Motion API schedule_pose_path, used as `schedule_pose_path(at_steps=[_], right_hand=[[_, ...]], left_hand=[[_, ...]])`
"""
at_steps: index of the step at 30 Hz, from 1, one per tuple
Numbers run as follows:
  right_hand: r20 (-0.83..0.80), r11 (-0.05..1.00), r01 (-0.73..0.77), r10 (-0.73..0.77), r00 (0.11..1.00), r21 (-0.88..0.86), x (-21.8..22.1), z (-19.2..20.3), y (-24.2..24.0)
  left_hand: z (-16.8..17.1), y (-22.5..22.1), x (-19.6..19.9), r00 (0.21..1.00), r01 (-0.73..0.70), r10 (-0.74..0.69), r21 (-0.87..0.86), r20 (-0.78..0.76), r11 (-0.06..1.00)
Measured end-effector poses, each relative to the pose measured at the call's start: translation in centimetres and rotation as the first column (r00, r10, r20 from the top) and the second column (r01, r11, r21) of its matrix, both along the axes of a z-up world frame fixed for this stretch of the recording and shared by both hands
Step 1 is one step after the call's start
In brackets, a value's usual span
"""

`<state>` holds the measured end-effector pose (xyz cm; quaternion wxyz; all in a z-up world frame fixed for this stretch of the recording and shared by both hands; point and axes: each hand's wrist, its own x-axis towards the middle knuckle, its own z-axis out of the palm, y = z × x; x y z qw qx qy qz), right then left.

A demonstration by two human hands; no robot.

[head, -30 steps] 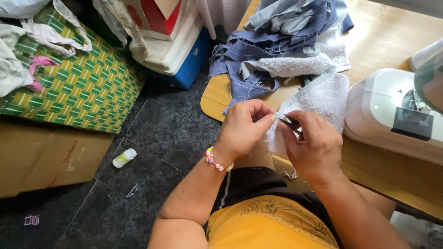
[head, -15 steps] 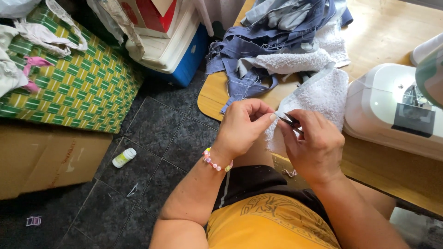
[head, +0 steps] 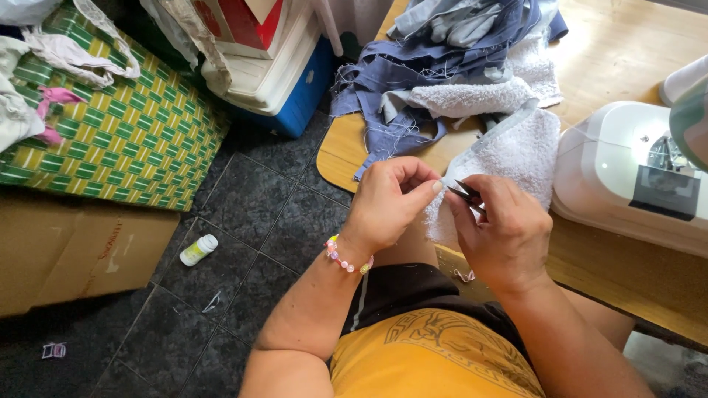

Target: Trimming excess threads or fabric from the edge of a white towel using small scissors.

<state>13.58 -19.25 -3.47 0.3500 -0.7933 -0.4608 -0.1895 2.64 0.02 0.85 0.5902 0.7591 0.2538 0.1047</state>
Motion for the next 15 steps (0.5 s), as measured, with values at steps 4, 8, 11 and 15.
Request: schedule_pose_path(at_steps=[4, 8, 11, 15], right_hand=[[0.006, 1.000, 0.008, -0.008, 1.000, 0.003, -0.11, -0.09, 0.01], [0.005, 1.000, 0.009, -0.009, 1.000, 0.007, -0.13, -0.06, 0.05], [-0.011, 1.000, 0.010, -0.010, 1.000, 0.003, -0.26, 0.05, -0.02], [-0.007, 1.000, 0.006, -0.006, 1.000, 0.002, -0.18, 0.10, 0.04]], left_hand=[[-0.02, 0.06, -0.03, 1.000, 0.001, -0.001, -0.002, -0.011, 1.000], [0.02, 0.04, -0.04, 1.000, 0.003, -0.003, 0.004, -0.007, 1.000], [0.05, -0.04, -0.11, 1.000, 0.004, -0.004, 0.009, -0.013, 1.000], [-0.16, 0.15, -0.07, 1.000, 0.005, -0.005, 0.015, -0.017, 1.000]])
